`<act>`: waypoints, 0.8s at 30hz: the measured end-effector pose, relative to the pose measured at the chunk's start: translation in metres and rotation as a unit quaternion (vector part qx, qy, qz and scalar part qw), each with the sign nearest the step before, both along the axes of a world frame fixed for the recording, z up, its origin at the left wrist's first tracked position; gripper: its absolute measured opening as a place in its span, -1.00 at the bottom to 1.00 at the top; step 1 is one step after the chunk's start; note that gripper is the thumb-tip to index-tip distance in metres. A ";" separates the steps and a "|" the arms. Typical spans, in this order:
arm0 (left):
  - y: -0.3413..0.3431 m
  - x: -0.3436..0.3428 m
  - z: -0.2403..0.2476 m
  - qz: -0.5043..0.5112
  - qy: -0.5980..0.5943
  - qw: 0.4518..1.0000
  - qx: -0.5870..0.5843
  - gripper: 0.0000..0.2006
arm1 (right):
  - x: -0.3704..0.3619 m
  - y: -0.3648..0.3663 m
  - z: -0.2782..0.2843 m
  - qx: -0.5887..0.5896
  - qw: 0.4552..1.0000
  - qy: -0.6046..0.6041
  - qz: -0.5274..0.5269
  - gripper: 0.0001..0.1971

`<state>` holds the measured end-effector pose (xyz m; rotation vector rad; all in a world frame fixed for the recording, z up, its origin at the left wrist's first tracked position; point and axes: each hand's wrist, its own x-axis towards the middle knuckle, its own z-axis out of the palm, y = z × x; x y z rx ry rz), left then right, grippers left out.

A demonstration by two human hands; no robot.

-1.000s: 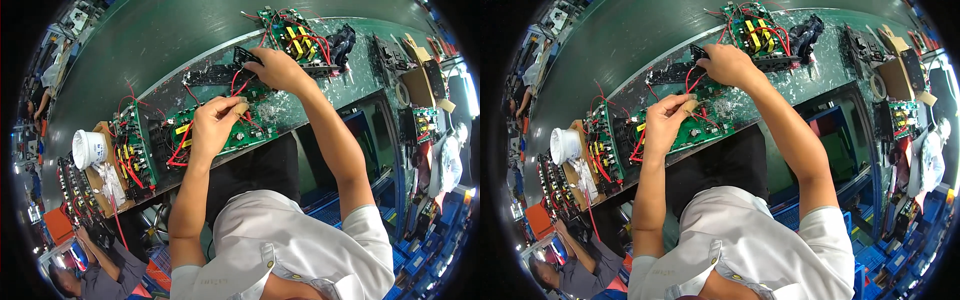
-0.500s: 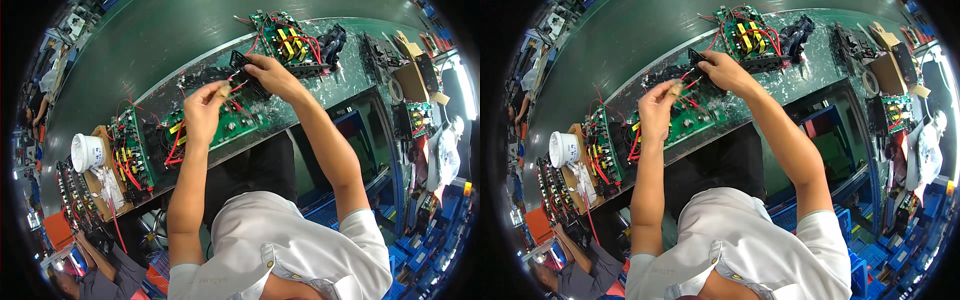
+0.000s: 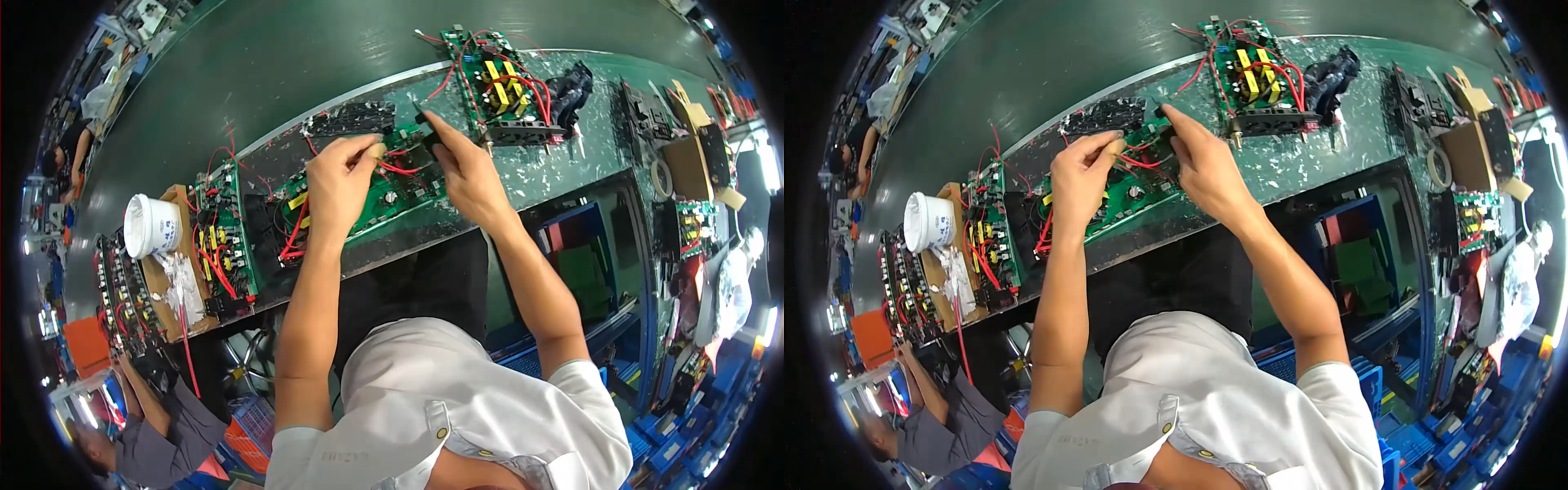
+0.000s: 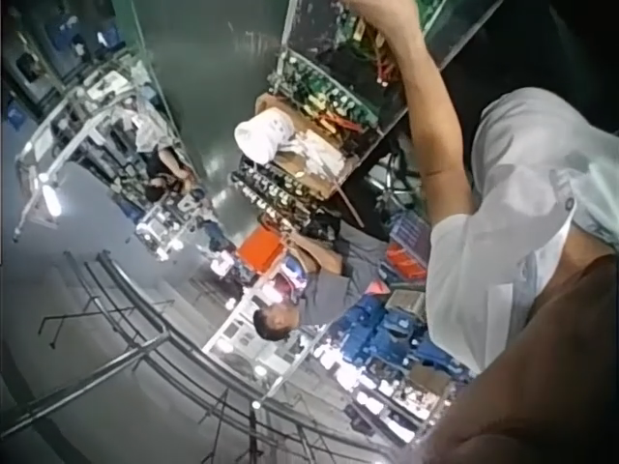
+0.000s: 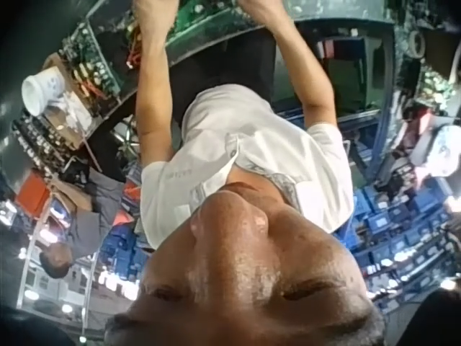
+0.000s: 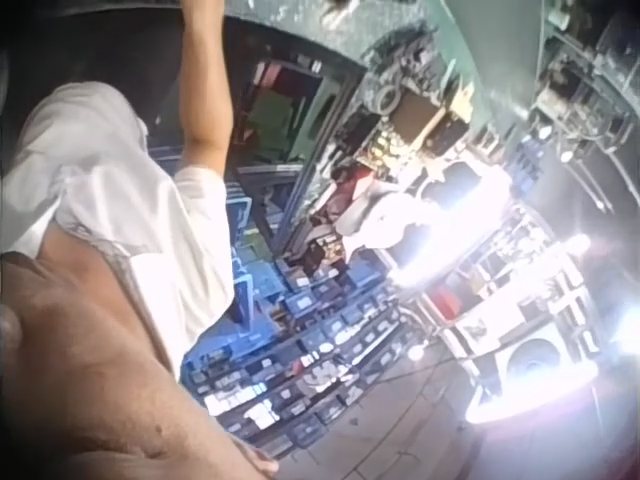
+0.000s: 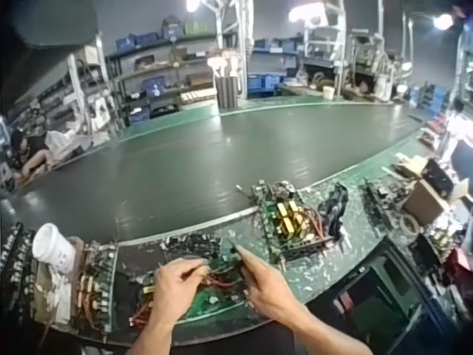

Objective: Assembling electronic components and wiring onto circuit boards in a factory.

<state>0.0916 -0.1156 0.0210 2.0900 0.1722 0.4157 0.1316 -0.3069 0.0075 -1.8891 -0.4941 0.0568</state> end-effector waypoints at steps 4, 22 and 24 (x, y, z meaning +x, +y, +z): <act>-0.006 0.017 0.001 -0.036 0.011 0.999 0.017 -0.82 | -0.002 0.007 0.009 0.021 0.997 0.067 0.023 -0.57; -0.009 0.023 -0.003 -0.052 -0.002 0.997 0.050 -0.83 | 0.007 0.006 -0.009 0.092 0.992 0.078 0.045 -0.59; -0.008 0.023 -0.004 -0.058 -0.008 0.997 0.059 -0.82 | 0.007 0.005 -0.008 0.090 0.993 0.061 0.043 -0.59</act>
